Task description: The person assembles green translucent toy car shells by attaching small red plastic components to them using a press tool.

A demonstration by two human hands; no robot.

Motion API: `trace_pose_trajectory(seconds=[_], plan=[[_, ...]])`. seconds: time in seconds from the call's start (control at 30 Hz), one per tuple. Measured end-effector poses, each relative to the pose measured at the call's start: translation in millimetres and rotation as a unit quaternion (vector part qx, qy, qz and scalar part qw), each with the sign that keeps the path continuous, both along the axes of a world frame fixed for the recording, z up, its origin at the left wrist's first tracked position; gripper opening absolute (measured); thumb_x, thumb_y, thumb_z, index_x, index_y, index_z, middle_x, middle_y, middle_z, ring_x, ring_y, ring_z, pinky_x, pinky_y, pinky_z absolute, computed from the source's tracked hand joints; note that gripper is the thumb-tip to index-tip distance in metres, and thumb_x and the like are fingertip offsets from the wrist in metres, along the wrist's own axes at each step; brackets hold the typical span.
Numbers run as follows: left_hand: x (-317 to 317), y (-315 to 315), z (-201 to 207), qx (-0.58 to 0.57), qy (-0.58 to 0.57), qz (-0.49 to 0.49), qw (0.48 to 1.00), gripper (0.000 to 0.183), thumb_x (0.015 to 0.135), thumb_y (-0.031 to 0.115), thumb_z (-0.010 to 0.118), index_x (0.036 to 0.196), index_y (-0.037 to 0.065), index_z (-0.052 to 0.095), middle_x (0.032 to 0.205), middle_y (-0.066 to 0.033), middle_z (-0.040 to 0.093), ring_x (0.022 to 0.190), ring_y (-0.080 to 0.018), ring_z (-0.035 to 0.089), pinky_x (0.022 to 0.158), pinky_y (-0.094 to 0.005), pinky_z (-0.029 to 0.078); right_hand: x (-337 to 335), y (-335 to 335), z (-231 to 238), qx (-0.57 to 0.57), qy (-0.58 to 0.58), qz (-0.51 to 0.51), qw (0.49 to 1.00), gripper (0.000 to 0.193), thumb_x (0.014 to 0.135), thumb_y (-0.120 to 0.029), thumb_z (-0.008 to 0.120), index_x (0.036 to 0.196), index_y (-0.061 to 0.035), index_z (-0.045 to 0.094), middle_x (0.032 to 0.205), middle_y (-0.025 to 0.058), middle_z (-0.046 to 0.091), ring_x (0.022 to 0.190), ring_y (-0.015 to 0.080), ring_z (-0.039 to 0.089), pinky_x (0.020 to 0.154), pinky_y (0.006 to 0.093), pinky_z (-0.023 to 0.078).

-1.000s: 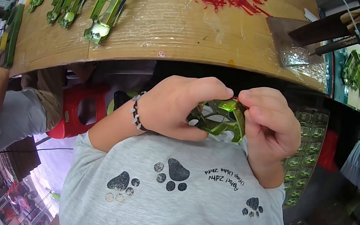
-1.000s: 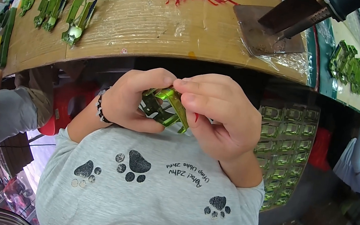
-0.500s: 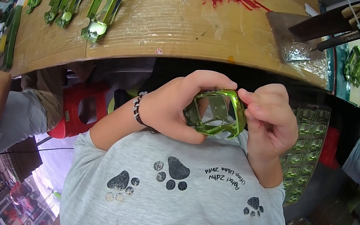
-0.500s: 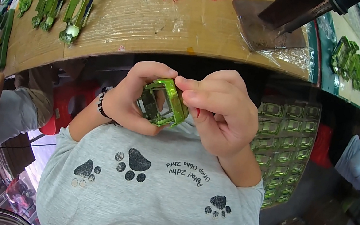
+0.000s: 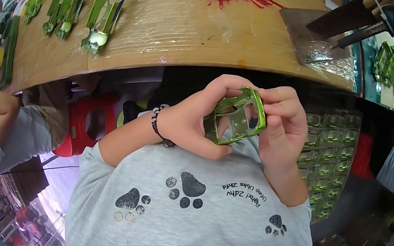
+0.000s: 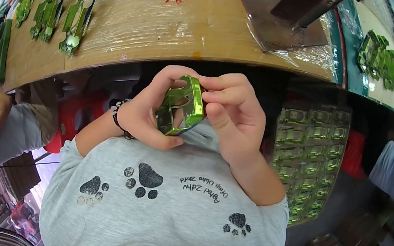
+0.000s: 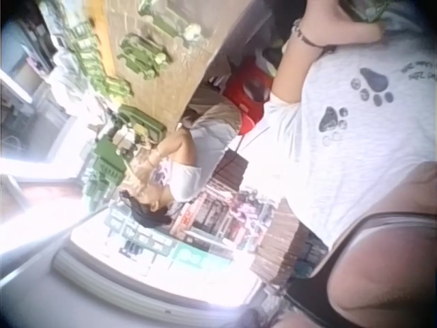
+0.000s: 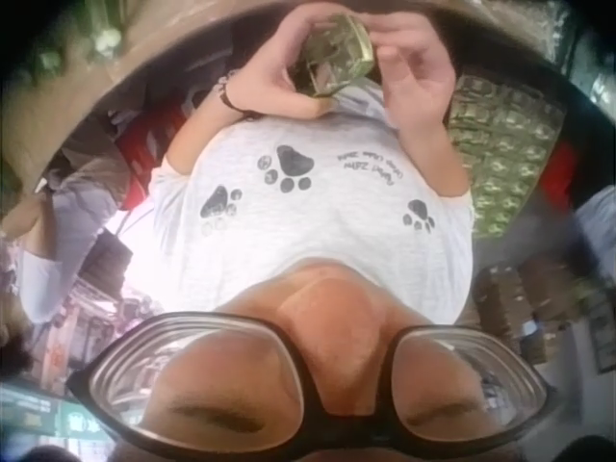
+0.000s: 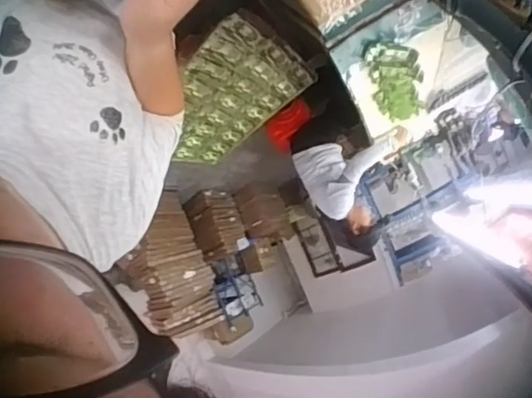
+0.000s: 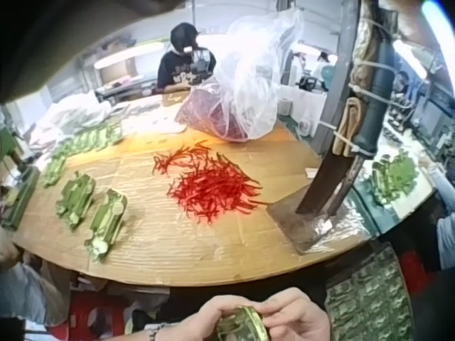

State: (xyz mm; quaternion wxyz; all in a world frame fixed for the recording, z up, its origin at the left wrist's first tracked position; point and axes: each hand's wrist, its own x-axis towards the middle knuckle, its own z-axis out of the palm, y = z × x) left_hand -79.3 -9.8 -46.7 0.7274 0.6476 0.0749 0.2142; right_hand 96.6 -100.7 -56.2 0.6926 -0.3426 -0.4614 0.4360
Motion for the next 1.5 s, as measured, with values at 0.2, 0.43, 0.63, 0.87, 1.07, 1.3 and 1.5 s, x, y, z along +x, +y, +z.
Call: trace_pose_trajectory(seconds=[0.2,0.43,0.63,0.87,1.07,1.3,1.5], plan=[[30,-1,7,-0.128,0.084,0.046,0.987,0.086,0.069,0.007,0.078,0.139,0.007,0.028,0.121,-0.0085,0.051,0.103,-0.0122,0.052,0.085,-0.0281,0.047,13,-8,-3,-0.027,-0.193,-0.039,0.980,0.109,0.058,-0.037,0.092,0.142,-0.0055,0.029,0.139,0.0138,0.040,0.104,0.0161,0.049,0.080,0.0283,0.043],[72,4,33,-0.123,0.119,0.031,0.985,0.079,0.080,0.021,0.076,0.141,0.001,0.029,0.121,-0.0113,0.053,0.103,-0.0129,0.055,0.081,-0.0267,0.049,30,-13,5,-0.081,-0.091,-0.089,0.989,0.112,0.059,-0.010,0.088,0.145,-0.0046,0.017,0.140,0.0131,0.037,0.121,0.0238,0.050,0.093,0.0350,0.047],[103,23,45,-0.382,0.083,0.003,0.920,0.050,0.099,0.028,0.044,0.142,0.004,0.037,0.115,-0.0074,0.060,0.094,-0.0141,0.061,0.078,-0.0275,0.050,58,0,-6,-0.097,0.105,-0.104,0.984,0.101,0.069,-0.017,0.083,0.146,0.0002,0.019,0.140,0.0143,0.039,0.123,0.0264,0.050,0.100,0.0401,0.048],[115,30,51,-0.339,0.027,0.007,0.940,0.050,0.092,0.006,0.039,0.141,-0.007,0.035,0.132,-0.0145,0.053,0.109,-0.0179,0.060,0.093,-0.0301,0.049,76,17,10,-0.073,0.220,-0.054,0.971,0.090,0.075,-0.034,0.080,0.141,0.0020,0.031,0.128,0.0162,0.053,0.113,0.0271,0.060,0.092,0.0422,0.054],[116,31,43,-0.296,-0.008,0.011,0.955,0.061,0.085,-0.004,0.041,0.145,-0.005,0.031,0.136,-0.0145,0.051,0.115,-0.0178,0.057,0.092,-0.0268,0.049,77,20,15,-0.054,0.254,-0.001,0.966,0.088,0.076,-0.036,0.080,0.140,-0.0002,0.033,0.128,0.0156,0.053,0.112,0.0265,0.060,0.092,0.0411,0.054],[116,31,37,-0.268,-0.040,-0.006,0.963,0.060,0.093,0.009,0.051,0.148,0.002,0.030,0.128,-0.0093,0.054,0.113,-0.0175,0.058,0.093,-0.0301,0.051,69,15,33,-0.066,0.263,-0.016,0.962,0.087,0.076,-0.038,0.081,0.139,-0.0006,0.034,0.128,0.0156,0.053,0.111,0.0256,0.060,0.092,0.0393,0.054],[110,28,46,-0.339,-0.072,-0.004,0.938,0.059,0.093,0.006,0.048,0.148,-0.001,0.028,0.130,-0.0109,0.053,0.113,-0.0185,0.059,0.094,-0.0321,0.051,59,18,46,-0.077,0.287,-0.030,0.954,0.079,0.079,-0.038,0.078,0.136,-0.0020,0.037,0.125,0.0117,0.055,0.110,0.0207,0.060,0.090,0.0363,0.055]])
